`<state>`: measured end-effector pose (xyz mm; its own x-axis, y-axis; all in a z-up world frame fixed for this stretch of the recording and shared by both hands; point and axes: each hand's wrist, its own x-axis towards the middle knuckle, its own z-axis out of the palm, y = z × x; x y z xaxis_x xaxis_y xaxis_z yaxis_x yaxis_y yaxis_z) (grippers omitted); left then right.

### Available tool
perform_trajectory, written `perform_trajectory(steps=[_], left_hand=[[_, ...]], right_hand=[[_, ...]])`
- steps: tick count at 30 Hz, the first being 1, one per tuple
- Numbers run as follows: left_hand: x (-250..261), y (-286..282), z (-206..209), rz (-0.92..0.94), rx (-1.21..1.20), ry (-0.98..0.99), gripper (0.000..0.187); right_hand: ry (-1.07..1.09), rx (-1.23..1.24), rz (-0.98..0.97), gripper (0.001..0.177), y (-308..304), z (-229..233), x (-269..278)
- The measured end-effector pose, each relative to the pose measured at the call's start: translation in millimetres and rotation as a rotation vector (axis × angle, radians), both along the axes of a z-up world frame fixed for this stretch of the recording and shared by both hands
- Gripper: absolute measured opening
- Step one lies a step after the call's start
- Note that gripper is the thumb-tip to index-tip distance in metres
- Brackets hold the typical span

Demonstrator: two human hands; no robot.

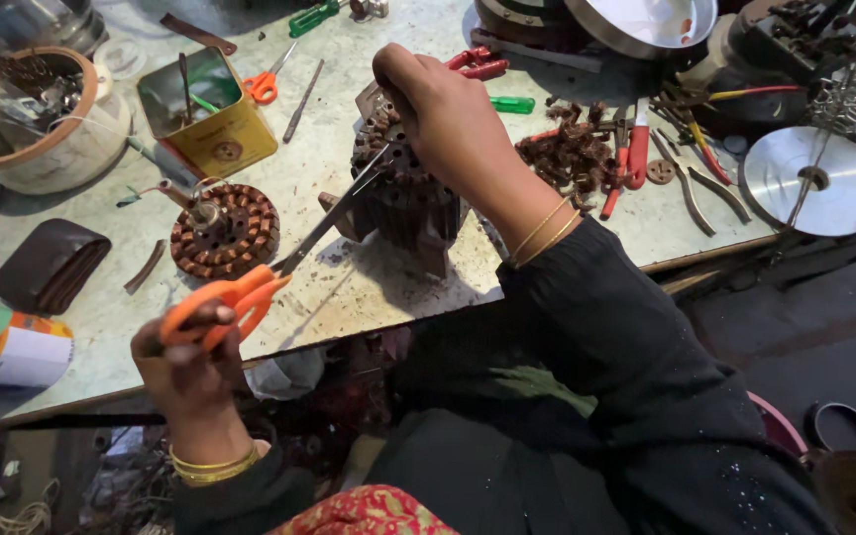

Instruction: The person uses orange-handled scissors and a metal rod to repeatedly strike and adjust a cylindrical electrical component on a cluttered workbench. The person holds the component steady with one hand while striking it with the other.

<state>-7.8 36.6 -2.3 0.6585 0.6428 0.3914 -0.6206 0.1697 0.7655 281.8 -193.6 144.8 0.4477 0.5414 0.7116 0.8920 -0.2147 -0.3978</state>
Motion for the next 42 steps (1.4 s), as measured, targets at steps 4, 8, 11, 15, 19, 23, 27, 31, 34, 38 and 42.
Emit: perform_trajectory(steps=[4,8,11,15,19,23,27,31,34,38,42], left_hand=[[2.4,-8.0,0.3,-0.097,0.077,-0.122,0.037],[2.3,-20.9,8.7,-0.034,0.230,-0.114,0.037],[6.2,-26.4,25.7,0.064,0.383,-0.111,0.041],[10.8,-21.8,46.9,0.169,0.506,-0.056,0.054],[12.2,-14.2,53.1,0.211,0.391,0.133,0.066],[21.2,-19.3,39.9,0.267,0.418,0.028,0.062],[19.3,-22.9,27.6,0.260,0.471,-0.079,0.053],[9.3,-41.2,27.6,0.325,0.438,-0.061,0.050],[2.0,-63.7,34.9,0.393,0.494,0.004,0.050],[-11.1,-79.2,49.6,0.478,0.762,0.146,0.052],[-10.2,-76.0,57.0,0.509,0.704,0.072,0.057]], right_hand=[[0.006,-0.006,-0.016,0.014,1.8,-2.1,0.5],[0.096,-0.008,0.004,0.024,0.6,-5.1,-0.3],[0.202,0.061,0.115,0.056,-11.5,-8.0,-5.0],[0.294,0.143,0.152,0.072,-30.6,-14.6,-13.1],[0.256,0.101,0.052,0.058,-18.5,-15.9,-8.8],[0.180,0.058,-0.073,0.041,0.3,-12.6,1.9],[0.405,-0.003,0.066,0.029,-4.5,-8.2,20.8],[0.610,0.064,0.437,0.034,-12.5,-6.7,43.5],[0.752,0.171,0.643,0.030,-6.8,-9.5,46.7],[0.864,0.433,0.557,0.030,25.0,-26.1,25.0],[0.899,0.453,0.432,0.054,46.7,-25.1,28.8]])
